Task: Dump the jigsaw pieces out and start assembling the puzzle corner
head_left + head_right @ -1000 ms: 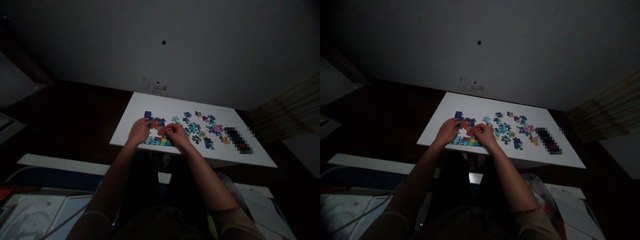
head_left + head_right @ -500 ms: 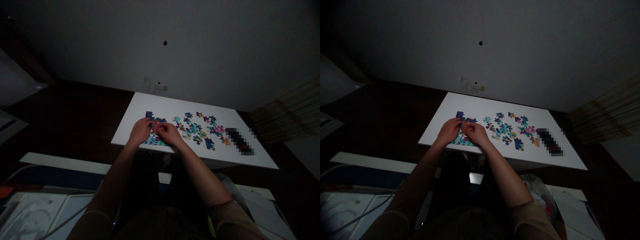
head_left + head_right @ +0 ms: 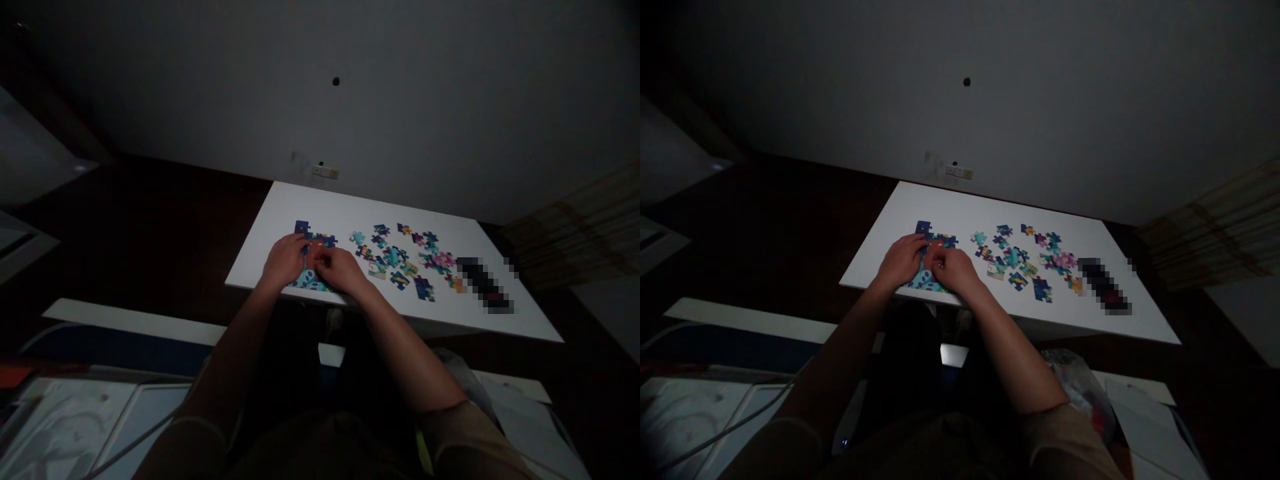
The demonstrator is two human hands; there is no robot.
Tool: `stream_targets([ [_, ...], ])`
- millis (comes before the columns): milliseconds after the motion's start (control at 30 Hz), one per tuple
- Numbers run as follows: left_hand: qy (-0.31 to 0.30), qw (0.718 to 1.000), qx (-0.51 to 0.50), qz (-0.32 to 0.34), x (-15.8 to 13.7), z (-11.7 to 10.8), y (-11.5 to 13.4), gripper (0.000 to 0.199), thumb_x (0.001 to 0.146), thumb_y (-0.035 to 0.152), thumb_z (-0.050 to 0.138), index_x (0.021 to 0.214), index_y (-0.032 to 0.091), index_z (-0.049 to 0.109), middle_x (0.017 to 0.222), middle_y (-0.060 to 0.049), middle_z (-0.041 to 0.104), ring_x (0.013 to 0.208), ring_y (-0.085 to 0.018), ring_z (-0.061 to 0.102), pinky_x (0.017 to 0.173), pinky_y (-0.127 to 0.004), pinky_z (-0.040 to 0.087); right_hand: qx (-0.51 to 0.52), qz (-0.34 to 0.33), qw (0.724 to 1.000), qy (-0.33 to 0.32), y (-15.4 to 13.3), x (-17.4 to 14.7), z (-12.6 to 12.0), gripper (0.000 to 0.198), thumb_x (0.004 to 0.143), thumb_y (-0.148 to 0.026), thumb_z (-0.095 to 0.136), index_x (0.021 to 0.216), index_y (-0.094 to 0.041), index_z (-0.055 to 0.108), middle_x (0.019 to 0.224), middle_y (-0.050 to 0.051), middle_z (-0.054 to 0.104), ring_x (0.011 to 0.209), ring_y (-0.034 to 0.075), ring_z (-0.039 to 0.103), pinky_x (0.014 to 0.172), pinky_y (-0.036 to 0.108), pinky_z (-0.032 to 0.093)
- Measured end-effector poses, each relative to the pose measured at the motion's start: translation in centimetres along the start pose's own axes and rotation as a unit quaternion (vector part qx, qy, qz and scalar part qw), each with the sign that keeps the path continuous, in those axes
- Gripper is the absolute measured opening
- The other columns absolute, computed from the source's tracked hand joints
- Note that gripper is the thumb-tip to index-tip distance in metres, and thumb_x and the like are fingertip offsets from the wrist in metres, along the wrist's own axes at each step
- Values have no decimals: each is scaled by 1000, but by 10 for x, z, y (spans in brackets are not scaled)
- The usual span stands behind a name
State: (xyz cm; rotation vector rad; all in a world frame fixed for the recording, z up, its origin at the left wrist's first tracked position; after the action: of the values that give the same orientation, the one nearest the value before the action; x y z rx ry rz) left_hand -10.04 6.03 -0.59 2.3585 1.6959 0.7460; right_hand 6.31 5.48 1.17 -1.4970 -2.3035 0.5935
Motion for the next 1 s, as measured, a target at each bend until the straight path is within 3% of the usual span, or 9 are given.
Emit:
stream_targets([
  [133,11,1000,-4,5,0,1,-1,34,89,20,44,117,24,63,134,-4,56,125,-22,48,109,-38,34,-58,-56,996,42,-6,-6,0,16,85,-23,55,93,-23,69,96,6,68,90,22,59,83,34,43],
  [333,10,1000,-4,2,-1,0,1,32,91,27,44,118,26,63,134,-4,55,127,-23,46,111,-40,32,-73,-70,988,119,-3,-45,-3,22,90,-25,50,104,-22,67,105,9,65,102,25,54,91,40,42],
  [500,8,1000,-8,-12,0,-1,5,34,90,41,48,118,27,62,134,-4,55,126,-25,46,110,-43,33,-58,-104,986,121,3,-62,-6,27,93,-28,49,115,-22,63,119,8,62,112,25,50,98,42,40],
  [700,0,1000,10,-11,1,-3,9,34,90,38,48,119,27,62,134,-3,55,127,-25,47,110,-42,33,-75,-119,984,107,-3,-57,5,39,93,-30,48,131,-25,53,137,3,53,125,26,41,104,45,35],
  [1000,-5,1000,17,-8,1,-4,11,36,90,39,47,120,26,62,135,-4,55,127,-25,47,111,-42,33,-94,-101,986,97,-3,-59,13,47,91,-28,51,137,-29,47,141,1,49,129,28,39,101,47,37],
])
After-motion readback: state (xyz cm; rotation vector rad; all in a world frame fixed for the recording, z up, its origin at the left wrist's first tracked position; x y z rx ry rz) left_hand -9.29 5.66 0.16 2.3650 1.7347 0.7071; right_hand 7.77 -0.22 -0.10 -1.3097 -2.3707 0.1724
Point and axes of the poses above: each hand's wrist, its own x-axis towards the middle knuckle, its own z-axis out of the palm, y = z × x, the point moved 2 cm from there along x, towards the middle knuckle
